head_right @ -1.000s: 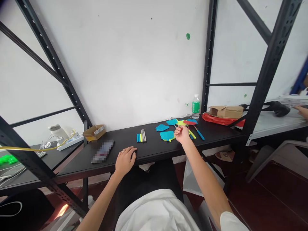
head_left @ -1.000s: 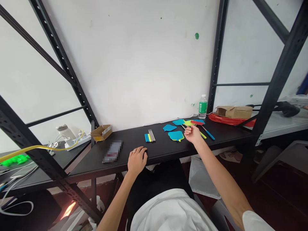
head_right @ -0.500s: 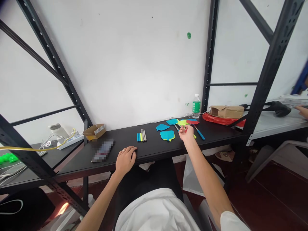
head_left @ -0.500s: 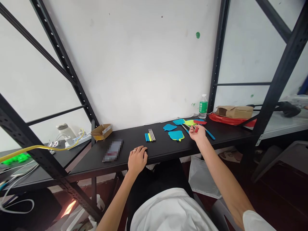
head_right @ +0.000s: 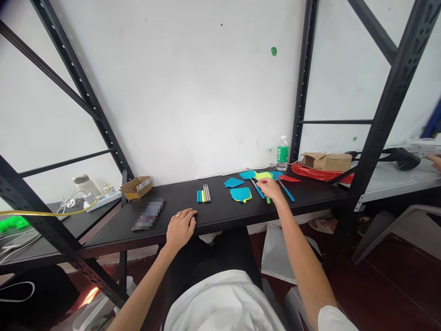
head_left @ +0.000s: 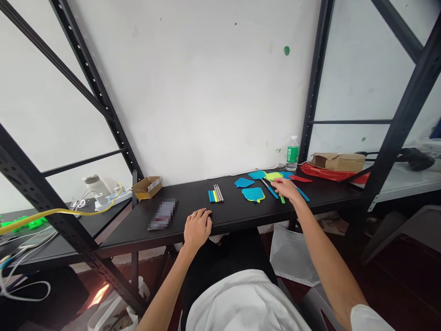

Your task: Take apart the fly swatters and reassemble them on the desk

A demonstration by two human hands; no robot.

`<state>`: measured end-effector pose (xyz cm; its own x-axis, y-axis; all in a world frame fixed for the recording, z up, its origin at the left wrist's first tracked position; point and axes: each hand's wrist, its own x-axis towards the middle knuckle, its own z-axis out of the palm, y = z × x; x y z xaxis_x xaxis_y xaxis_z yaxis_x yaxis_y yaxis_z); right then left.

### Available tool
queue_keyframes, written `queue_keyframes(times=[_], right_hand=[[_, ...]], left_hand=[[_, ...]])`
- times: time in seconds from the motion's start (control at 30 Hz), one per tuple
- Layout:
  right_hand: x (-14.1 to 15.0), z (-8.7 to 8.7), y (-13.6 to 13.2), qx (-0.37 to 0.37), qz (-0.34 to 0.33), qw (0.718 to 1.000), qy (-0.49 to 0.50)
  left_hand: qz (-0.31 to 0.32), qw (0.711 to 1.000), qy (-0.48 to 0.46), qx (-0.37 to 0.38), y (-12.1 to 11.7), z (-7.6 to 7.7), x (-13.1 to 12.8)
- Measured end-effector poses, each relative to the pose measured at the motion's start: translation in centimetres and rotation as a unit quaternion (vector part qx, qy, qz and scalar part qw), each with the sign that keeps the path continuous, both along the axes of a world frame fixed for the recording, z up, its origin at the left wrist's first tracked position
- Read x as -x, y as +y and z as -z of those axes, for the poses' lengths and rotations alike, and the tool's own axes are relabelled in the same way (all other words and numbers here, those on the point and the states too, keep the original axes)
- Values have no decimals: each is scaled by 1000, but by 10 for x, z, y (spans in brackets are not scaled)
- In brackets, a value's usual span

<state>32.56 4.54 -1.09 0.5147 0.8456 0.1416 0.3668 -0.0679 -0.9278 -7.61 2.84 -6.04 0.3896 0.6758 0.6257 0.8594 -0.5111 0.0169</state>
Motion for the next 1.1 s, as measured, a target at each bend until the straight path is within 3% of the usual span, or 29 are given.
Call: queue_keyframes(times=[0.2,0.53,0.67,0.8,0.93,1.1], right_hand=[[-5,10,8,75,-32,970,-229],[-1,7,2,110,13,941,-320],[15,-3,-3,55,20,935,-350],[50,-4,-3,-40,-36,931,-362],[97,14,2,-89,-114,907,-396],[124,38,5,-99,-124,879,-450]], left_hand=[[3,1000,-9,-1,0,0,0],[-5,1000,10,-7,-1,0,-1],[-12,1000,16,-11,-1,1,-2],[-21,999,23,-13,-1,0,-2],[-20,999,22,-11,-2,-1,-2],[-18,1000,21,-11,-2,-1,-2]])
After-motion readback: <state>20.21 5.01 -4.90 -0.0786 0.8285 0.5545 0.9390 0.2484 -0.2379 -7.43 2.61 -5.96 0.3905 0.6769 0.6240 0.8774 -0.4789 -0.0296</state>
